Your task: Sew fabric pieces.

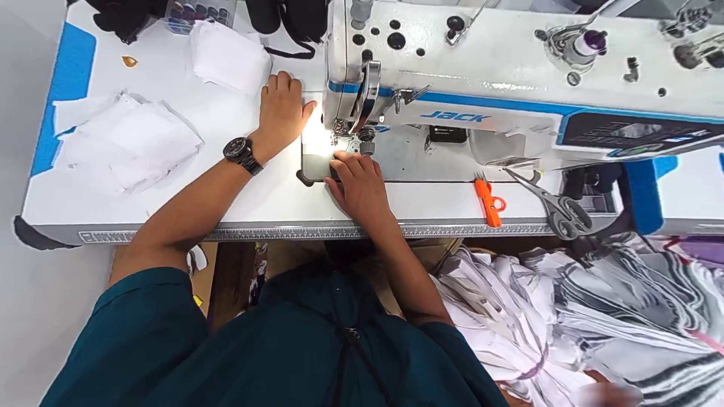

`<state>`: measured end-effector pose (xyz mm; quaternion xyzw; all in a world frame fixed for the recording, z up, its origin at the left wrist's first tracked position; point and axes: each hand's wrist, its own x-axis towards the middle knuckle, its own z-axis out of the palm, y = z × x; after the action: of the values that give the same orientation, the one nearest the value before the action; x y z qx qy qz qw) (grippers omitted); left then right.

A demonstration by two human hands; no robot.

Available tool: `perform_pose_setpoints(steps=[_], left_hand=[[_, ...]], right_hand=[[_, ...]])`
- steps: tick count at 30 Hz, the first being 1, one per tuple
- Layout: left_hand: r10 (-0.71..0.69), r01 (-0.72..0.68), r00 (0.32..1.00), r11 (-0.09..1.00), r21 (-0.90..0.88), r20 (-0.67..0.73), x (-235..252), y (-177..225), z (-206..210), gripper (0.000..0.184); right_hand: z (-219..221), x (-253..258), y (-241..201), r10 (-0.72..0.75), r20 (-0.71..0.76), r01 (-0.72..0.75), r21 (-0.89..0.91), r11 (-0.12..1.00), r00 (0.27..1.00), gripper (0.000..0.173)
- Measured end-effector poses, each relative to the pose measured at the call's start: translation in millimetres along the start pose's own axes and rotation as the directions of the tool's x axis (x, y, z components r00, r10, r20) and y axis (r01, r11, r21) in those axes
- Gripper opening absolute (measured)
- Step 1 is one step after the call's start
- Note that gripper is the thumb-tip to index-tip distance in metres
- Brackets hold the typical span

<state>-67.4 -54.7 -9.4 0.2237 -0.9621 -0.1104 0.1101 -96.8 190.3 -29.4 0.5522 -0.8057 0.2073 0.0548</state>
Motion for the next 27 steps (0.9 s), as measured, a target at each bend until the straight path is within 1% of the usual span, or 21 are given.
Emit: perform_pose_setpoints(steps=[2,4,6,7,8,9,11,13,14,15,16,18,19,20,21,22,24,27], left_hand=[[0.009,-0.008,1.0,0.999,-0.046,0.028,2,7,0,0.046],[0.002,0.002,1.0,0.99,-0.144,0.03,-5,16,-7,0.037],[-0.075,0.05,0.995,0.943,-0.328,-0.061,-20,10,-32,0.031],[-0.14,0.083,0.983,0.921,-0.381,-0.123,-28,1,-50,0.031],[-0.212,0.124,0.958,0.912,-0.391,-0.191,-38,-12,-69,0.032],[-0.288,0.185,0.924,0.913,-0.364,-0.252,-49,-28,-88,0.035],[-0.462,0.394,0.84,0.88,-0.264,-0.286,-73,-62,-125,0.046],[-0.616,0.615,0.728,0.781,-0.111,-0.299,-91,-90,-149,0.052],[-0.654,0.675,0.695,0.736,-0.043,-0.298,-95,-99,-154,0.052],[-0.652,0.683,0.7,0.731,0.005,-0.289,-96,-104,-155,0.048],[-0.606,0.634,0.752,0.773,0.032,-0.259,-93,-104,-155,0.042],[-0.411,0.414,0.901,0.91,-0.007,-0.137,-75,-97,-142,0.035],[-0.295,0.292,0.951,0.955,-0.04,-0.09,-60,-92,-128,0.033],[-0.201,0.197,0.978,0.978,-0.064,-0.064,-42,-85,-112,0.031],[-0.14,0.136,0.989,0.988,-0.068,-0.056,-25,-80,-96,0.03],[-0.117,0.115,0.992,0.992,-0.05,-0.054,-10,-74,-82,0.029],[-0.135,0.137,0.989,0.99,0.032,-0.063,12,-68,-61,0.029],[-0.188,0.193,0.98,0.977,0.088,-0.057,24,-65,-55,0.031]], right_hand=[[-1,0,1,-0.001,0.001,0.001,0.007,1.0,1.0,0.038],[-3,-2,3,0.008,0.008,-0.008,0.025,1.0,1.0,0.037],[-4,-3,4,0.003,0.012,-0.003,0.067,0.998,1.0,0.037],[-5,-3,5,-0.004,0.012,0.003,0.085,0.996,1.0,0.038],[-5,-3,6,-0.012,0.01,0.011,0.102,0.995,1.0,0.039],[-5,-3,7,-0.02,0.011,0.018,0.115,0.993,1.0,0.04],[-6,-5,7,-0.029,0.012,0.027,0.122,0.992,1.0,0.04],[-7,-5,8,-0.031,0.01,0.03,0.105,0.994,0.999,0.041],[-7,-5,8,-0.033,0.011,0.031,0.098,0.995,0.999,0.042],[-7,-5,8,-0.036,0.015,0.035,0.09,0.995,0.999,0.042],[-8,-4,7,-0.038,0.021,0.037,0.083,0.996,0.999,0.042],[-8,-4,6,-0.037,0.032,0.034,0.082,0.996,0.999,0.042],[-8,-4,6,-0.037,0.034,0.034,0.089,0.995,0.999,0.042],[-8,-5,7,-0.036,0.031,0.033,0.095,0.995,0.999,0.042],[-7,-5,8,-0.034,0.023,0.031,0.103,0.994,0.999,0.041],[-6,-5,9,-0.03,0.018,0.027,0.112,0.993,0.999,0.041],[-6,-5,10,-0.024,0.016,0.022,0.129,0.991,1.0,0.04],[-7,-4,11,-0.016,0.018,0.013,0.144,0.989,1.0,0.038]])
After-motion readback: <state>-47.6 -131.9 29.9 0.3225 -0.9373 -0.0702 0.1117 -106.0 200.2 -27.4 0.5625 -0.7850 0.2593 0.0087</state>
